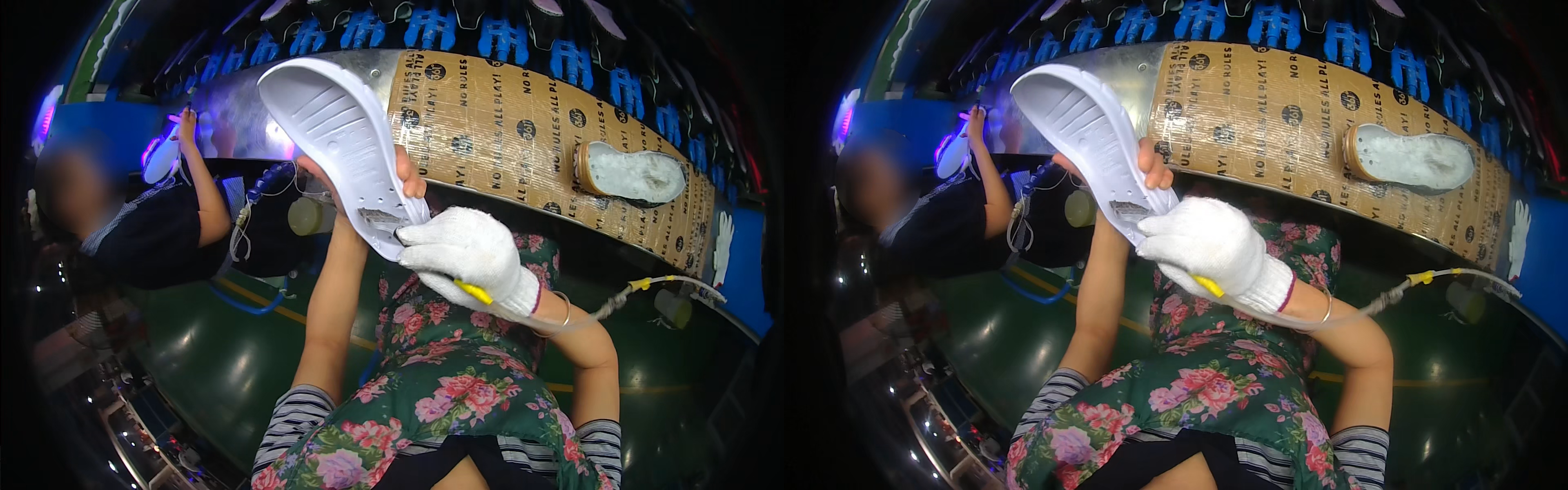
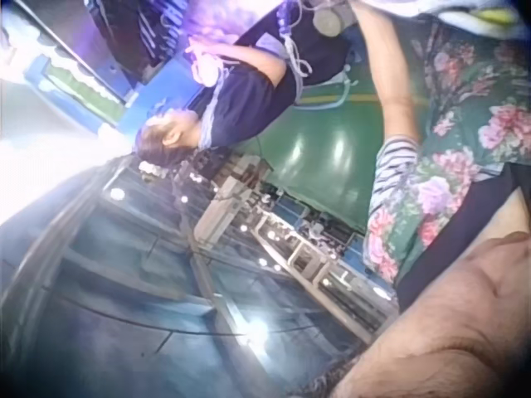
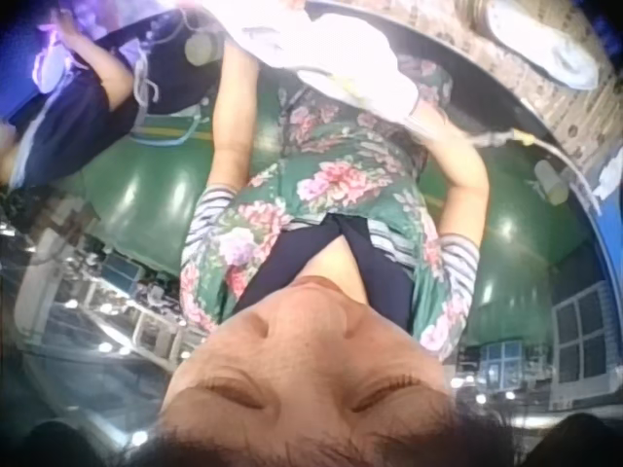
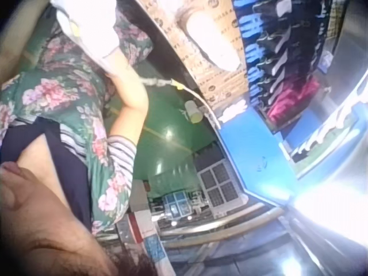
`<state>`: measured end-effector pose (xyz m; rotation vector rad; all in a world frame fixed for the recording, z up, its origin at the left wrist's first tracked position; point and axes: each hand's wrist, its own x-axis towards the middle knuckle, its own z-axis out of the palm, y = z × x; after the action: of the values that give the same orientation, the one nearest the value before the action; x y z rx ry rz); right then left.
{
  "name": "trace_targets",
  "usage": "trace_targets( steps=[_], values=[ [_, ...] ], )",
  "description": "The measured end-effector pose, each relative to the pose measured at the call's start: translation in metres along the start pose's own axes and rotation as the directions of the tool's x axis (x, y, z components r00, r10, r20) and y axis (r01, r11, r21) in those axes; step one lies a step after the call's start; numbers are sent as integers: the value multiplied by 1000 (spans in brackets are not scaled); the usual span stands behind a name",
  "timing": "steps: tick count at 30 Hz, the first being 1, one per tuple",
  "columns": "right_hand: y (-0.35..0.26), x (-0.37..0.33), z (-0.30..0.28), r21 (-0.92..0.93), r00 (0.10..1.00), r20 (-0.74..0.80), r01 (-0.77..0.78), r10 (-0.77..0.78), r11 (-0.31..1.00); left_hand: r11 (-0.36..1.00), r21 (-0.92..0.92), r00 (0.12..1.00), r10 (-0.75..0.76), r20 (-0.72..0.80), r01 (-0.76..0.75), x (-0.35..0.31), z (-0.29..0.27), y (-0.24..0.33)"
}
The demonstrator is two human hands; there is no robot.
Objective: The person picks white slipper soles from a conveyor belt, trims excess material from the edges with a small handheld tool, and places the finished soles back on the belt. The process is repeated continuously for multiple soles.
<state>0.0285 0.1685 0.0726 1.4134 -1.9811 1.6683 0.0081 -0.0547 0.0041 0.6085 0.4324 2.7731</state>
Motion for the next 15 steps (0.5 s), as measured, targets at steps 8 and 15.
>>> trace_targets(
  steps=[8,15],
  values=[
    [-12,-8,2,267,987,155,-72,30,961,955,62,957,-288,-32,290,7,3,10],
    [-16,-19,19,-58,966,256,-9,23,998,829,53,817,-535,-214,556,11,4,12]
  ],
)
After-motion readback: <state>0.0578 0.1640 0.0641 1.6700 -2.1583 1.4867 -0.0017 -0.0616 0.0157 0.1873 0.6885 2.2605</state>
